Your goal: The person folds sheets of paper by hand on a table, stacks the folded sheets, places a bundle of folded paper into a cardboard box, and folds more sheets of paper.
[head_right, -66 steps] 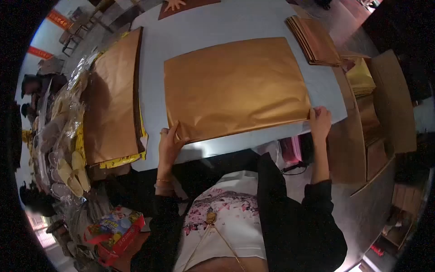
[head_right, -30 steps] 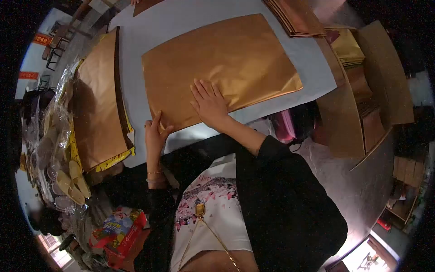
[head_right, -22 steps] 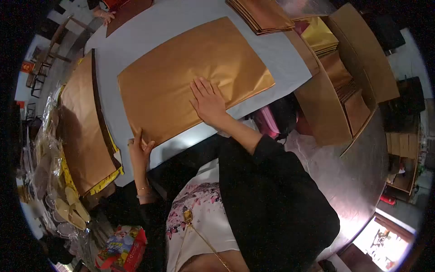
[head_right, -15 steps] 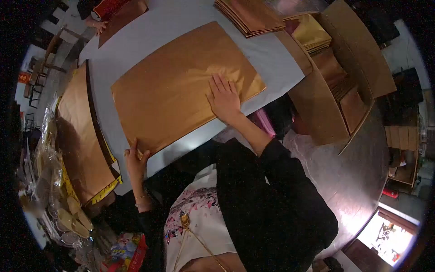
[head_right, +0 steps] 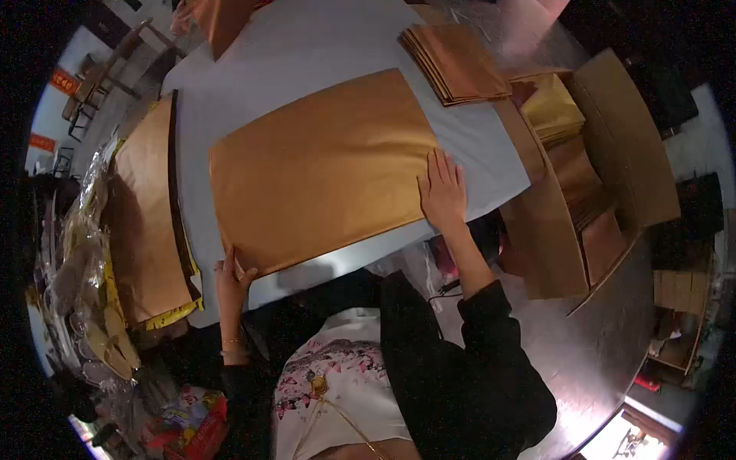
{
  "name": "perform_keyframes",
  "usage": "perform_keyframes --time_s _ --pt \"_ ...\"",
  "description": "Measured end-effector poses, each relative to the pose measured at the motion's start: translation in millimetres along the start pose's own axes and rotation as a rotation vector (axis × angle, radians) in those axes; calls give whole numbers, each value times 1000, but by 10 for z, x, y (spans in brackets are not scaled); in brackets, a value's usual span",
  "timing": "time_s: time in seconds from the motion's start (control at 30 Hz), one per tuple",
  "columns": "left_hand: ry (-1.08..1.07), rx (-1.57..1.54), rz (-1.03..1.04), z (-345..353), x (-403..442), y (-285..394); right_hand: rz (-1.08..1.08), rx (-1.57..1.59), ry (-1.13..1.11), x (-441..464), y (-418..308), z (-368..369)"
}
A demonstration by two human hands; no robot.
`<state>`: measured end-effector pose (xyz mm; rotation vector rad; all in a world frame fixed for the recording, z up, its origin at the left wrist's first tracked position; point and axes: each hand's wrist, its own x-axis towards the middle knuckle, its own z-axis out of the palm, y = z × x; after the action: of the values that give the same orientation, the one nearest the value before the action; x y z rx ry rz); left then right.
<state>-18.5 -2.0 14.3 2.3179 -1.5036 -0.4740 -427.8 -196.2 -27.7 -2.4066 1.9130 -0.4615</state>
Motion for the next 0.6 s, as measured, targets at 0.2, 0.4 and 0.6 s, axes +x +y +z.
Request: perform_keyframes --time_s 0.2,0.4,0.6 --pt "138 -271 -4 18 -68 107 -13 -33 42 18 -2 28" --pt "144 -459 -202 39 -80 -337 -14 -80 31 50 -12 33" --pt "70 -537 -218 -32 -142 -274 -35 -64 -7 45 70 74"
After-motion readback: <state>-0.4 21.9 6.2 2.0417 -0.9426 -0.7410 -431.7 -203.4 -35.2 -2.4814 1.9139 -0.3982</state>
